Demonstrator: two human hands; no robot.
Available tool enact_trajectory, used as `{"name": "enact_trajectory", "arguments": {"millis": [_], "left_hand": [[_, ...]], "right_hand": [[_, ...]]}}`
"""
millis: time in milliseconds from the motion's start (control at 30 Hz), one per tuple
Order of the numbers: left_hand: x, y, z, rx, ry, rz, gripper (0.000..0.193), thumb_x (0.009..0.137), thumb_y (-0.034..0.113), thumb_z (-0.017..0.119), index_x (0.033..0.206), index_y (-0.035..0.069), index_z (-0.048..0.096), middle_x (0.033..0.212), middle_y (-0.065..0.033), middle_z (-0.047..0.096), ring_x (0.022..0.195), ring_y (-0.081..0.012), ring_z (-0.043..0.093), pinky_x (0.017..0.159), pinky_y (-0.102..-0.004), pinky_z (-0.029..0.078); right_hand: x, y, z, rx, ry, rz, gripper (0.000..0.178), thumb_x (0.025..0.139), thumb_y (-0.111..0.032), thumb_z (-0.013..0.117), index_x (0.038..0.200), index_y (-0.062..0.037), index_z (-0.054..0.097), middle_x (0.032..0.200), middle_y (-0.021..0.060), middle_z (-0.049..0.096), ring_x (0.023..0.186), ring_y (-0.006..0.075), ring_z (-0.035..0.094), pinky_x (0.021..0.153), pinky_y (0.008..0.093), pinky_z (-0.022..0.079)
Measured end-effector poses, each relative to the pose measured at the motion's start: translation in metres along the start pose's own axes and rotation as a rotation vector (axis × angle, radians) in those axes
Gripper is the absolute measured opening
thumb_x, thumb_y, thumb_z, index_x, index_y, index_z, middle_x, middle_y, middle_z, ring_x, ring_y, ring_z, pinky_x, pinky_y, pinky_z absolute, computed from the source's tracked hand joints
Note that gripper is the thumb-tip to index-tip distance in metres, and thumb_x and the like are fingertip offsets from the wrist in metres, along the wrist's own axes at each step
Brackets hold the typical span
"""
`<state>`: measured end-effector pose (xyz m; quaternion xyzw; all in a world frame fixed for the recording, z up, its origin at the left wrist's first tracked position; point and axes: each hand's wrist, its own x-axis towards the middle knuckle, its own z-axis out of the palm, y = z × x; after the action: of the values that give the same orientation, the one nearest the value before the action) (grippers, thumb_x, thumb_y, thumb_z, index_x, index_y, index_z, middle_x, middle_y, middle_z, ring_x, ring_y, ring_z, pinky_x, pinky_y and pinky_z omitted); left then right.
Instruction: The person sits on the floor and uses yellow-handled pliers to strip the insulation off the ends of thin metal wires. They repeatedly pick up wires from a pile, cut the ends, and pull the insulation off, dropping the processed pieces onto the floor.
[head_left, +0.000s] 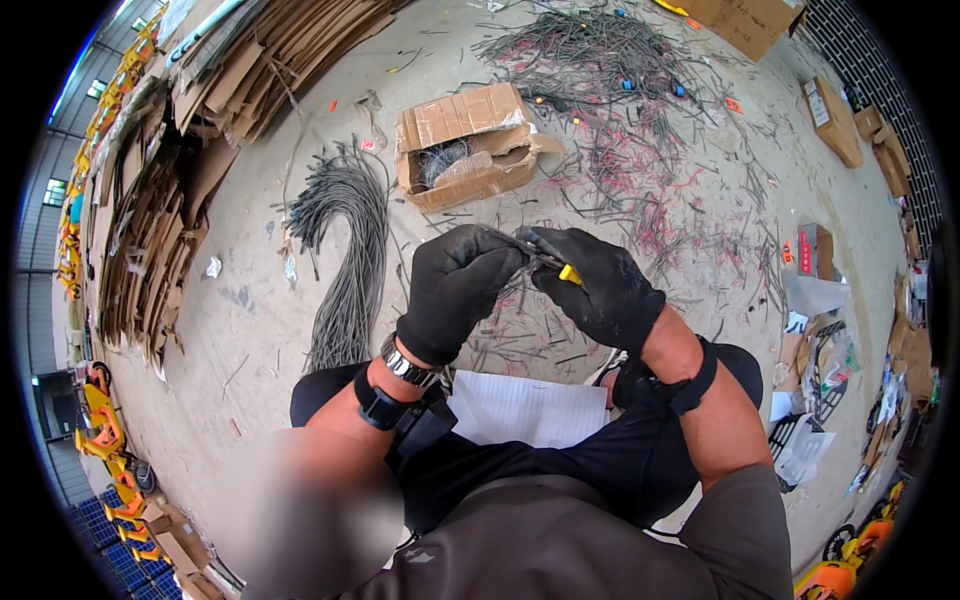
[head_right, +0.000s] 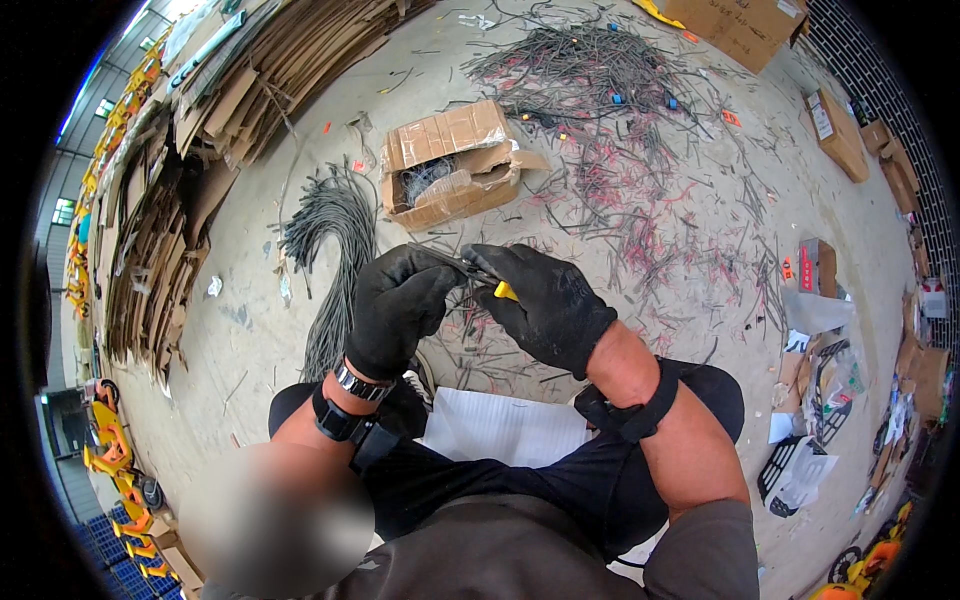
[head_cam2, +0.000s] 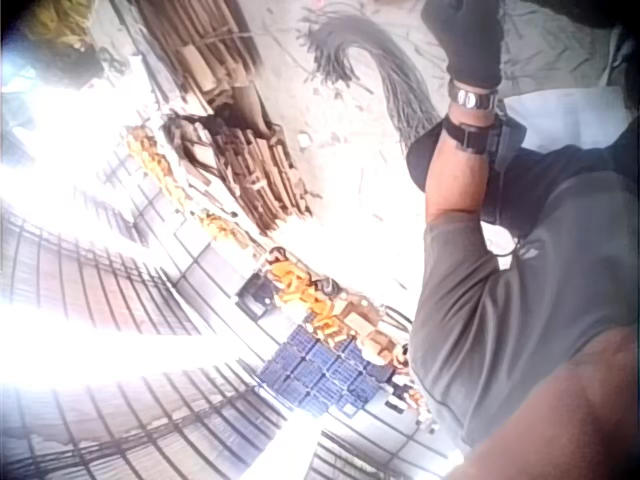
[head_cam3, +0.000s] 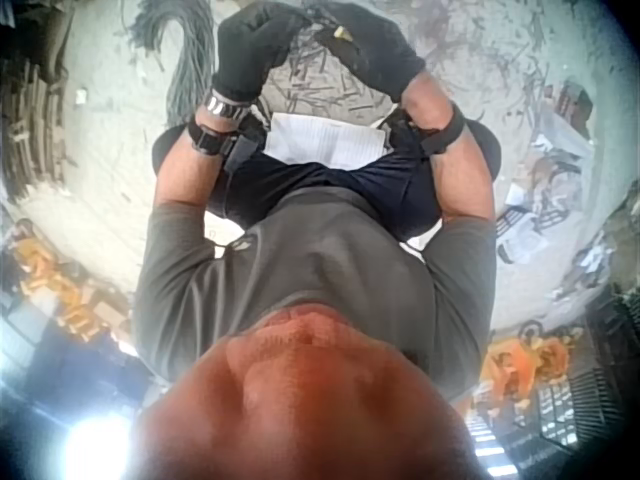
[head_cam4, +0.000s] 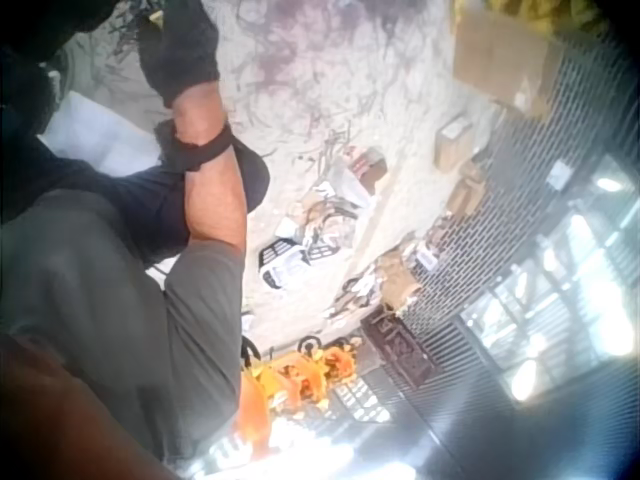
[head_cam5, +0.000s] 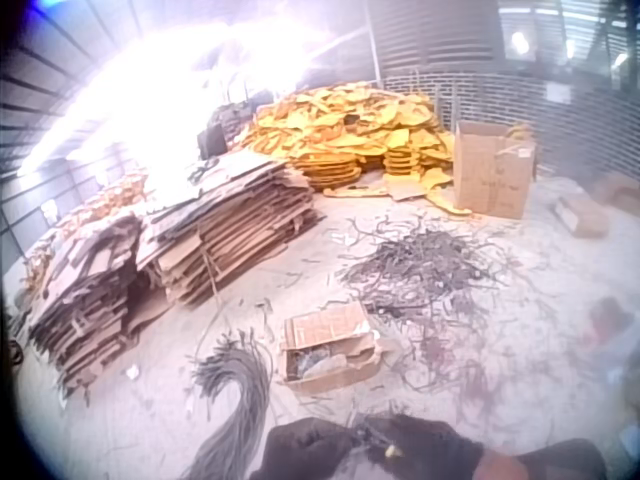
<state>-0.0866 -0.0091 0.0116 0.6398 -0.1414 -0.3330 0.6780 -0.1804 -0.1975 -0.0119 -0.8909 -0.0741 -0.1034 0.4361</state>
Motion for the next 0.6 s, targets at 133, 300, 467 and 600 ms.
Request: {"name": "enact_trajectory", "arguments": {"millis": [133, 300, 467, 600], "left_hand": [[-0.001, 0.0, -0.001, 0.027, 0.023, 0.054, 0.014, 0.087, 0.013, 0.065, 0.085, 0.0, 0.068, 0.068, 0.0012, 0.061, 0.056, -0.0037, 0.048, 0.05, -0.0213, 0.037], [-0.004, 0.005, -0.005, 0.078, -0.026, 0.157, 0.012, 0.085, 0.011, 0.067, 0.084, 0.0, 0.067, 0.064, 0.0008, 0.058, 0.054, -0.0049, 0.047, 0.049, -0.0216, 0.036], [-0.005, 0.007, -0.005, 0.038, -0.097, 0.207, 0.01, 0.085, 0.01, 0.068, 0.084, 0.0, 0.066, 0.063, 0.0012, 0.057, 0.052, -0.0046, 0.046, 0.047, -0.0209, 0.034], [-0.006, 0.006, -0.007, 0.076, -0.1, 0.215, 0.011, 0.086, 0.011, 0.068, 0.085, 0.0, 0.067, 0.063, 0.0018, 0.057, 0.053, -0.0038, 0.046, 0.048, -0.0207, 0.034]], "right_hand": [[0.003, -0.008, 0.001, 0.229, -0.061, 0.123, 0.038, 0.091, -0.02, 0.063, 0.123, -0.0013, 0.058, 0.096, 0.0199, 0.065, 0.086, 0.0334, 0.065, 0.077, 0.0391, 0.05], [0.005, -0.022, -0.009, 0.451, -0.204, 0.333, 0.032, 0.093, -0.022, 0.063, 0.118, -0.0009, 0.06, 0.088, 0.0129, 0.066, 0.073, 0.0214, 0.061, 0.071, 0.0344, 0.049], [0.004, -0.026, -0.017, 0.665, -0.296, 0.437, 0.03, 0.094, -0.022, 0.064, 0.116, -0.0027, 0.061, 0.083, 0.0045, 0.065, 0.07, 0.0095, 0.057, 0.065, 0.0269, 0.048], [0.005, -0.026, -0.022, 0.742, -0.347, 0.513, 0.031, 0.094, -0.022, 0.064, 0.118, -0.0023, 0.061, 0.083, 0.0043, 0.065, 0.07, 0.0102, 0.058, 0.065, 0.0259, 0.048]]}}
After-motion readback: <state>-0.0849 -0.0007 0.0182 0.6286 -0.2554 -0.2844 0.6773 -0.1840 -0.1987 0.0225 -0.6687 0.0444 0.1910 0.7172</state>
